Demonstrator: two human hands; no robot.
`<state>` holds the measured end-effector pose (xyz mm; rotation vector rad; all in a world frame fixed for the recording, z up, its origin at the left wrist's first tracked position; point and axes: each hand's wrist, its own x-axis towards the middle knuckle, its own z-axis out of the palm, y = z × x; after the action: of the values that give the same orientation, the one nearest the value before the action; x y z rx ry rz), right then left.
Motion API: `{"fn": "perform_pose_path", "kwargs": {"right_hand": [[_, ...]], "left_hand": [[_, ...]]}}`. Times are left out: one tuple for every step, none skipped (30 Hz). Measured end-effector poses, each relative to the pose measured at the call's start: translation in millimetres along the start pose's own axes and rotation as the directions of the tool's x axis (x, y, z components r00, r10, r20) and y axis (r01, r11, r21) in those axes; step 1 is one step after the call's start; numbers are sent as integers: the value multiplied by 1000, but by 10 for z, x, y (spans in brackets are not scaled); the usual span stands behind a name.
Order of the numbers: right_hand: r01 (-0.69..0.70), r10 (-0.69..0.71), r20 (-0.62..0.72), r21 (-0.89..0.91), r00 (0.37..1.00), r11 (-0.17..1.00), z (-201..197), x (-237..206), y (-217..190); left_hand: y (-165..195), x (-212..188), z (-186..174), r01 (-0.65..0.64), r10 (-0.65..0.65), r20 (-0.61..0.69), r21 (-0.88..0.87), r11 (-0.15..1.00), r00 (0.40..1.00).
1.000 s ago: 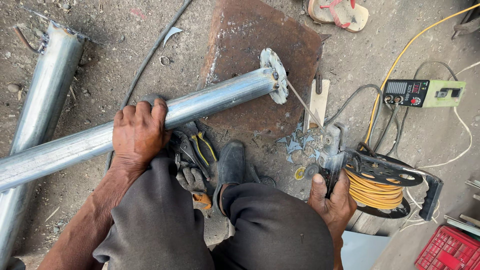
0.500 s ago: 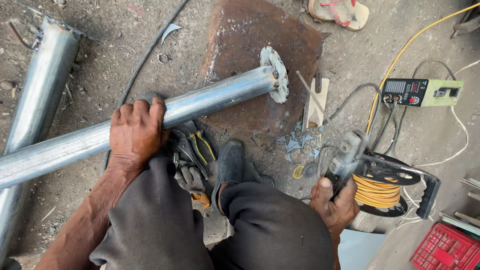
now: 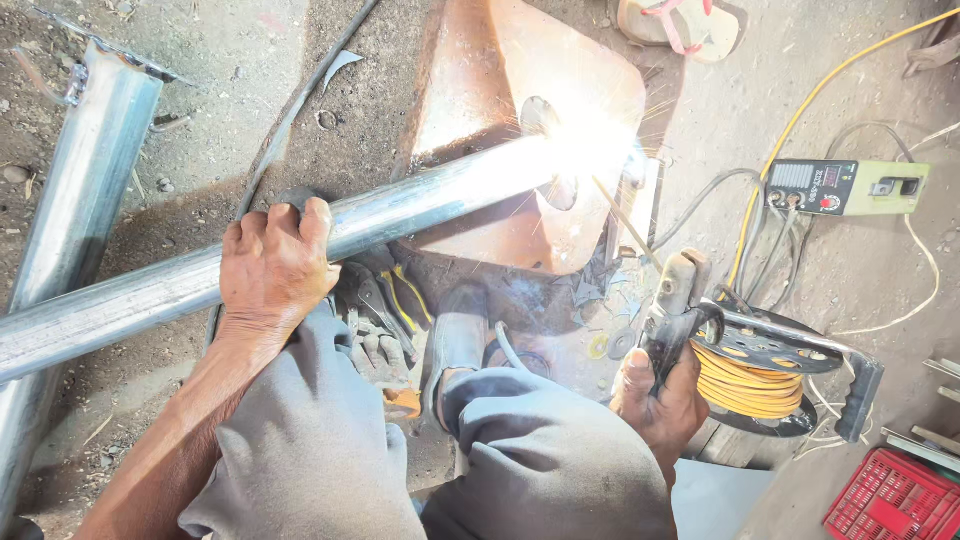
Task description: The person welds a circular metal flange onto the end of a cylindrical metal pipe using a handheld welding torch. They hold the pipe steady with one hand and guide the torch around the joint with the other, producing sparks and smoke. After finishing one pipe, they set it aside and pick up another pipe to repeat the welding process.
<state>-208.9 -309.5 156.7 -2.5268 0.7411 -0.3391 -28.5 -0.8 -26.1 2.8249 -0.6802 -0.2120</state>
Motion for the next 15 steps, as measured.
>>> {"fn": "perform_pose_path", "kwargs": {"right_hand": [[-44, 44, 1, 15, 999, 999, -1, -5, -2], [-76, 76, 3, 21, 997, 997, 4, -7, -1], [-98, 98, 0, 35, 995, 995, 12, -11, 2], [-95, 95, -2, 40, 995, 995, 19, -11, 9], [-94, 94, -6, 49, 996, 994, 27, -15, 17], [-87, 87, -3, 49, 996, 995, 27, -16, 27], [-82, 82, -2, 53, 997, 995, 38, -14, 42], [-81, 81, 1, 59, 997, 995, 33, -11, 54], [-85, 85, 7, 63, 996, 994, 31, -13, 68], [-91, 91, 7, 78, 996, 993, 23, -13, 81], [-98, 97, 9, 100, 995, 990, 10, -13, 94], [-110, 109, 13, 126, 994, 986, 1, -16, 106], [-131, 126, 33, 200, 991, 971, -8, -20, 119], [-148, 129, 83, 292, 988, 945, -31, -16, 134], [-175, 137, 126, 380, 983, 908, -17, -28, 145]], "left_hand": [[1, -3, 1, -11, 12, -44, 20, 1000, 999], [3, -4, -1, -22, 26, -89, 39, 999, 996], [0, 0, -3, -33, 40, -135, 60, 998, 990], [-1, 8, -8, -35, 40, -111, 41, 999, 993], [-7, 11, -16, -37, 39, -86, 21, 999, 996], [-10, 17, -26, -38, 38, -62, 1, 999, 997], [-10, 17, -37, -38, 38, -53, -4, 999, 998], [-11, 23, -50, -37, 37, -42, -11, 999, 998], [-6, 22, -62, -38, 37, -30, -18, 999, 999], [0, 26, -75, -32, 31, -54, -6, 999, 998], [9, 27, -86, -25, 25, -79, 8, 1000, 997], [23, 28, -100, -18, 20, -101, 21, 1000, 995], [20, 36, -113, -24, 24, -66, 6, 1000, 998], [16, 49, -127, -28, 28, -32, -8, 1000, 999], [18, 50, -141, -32, 32, 3, -24, 999, 999]]}}
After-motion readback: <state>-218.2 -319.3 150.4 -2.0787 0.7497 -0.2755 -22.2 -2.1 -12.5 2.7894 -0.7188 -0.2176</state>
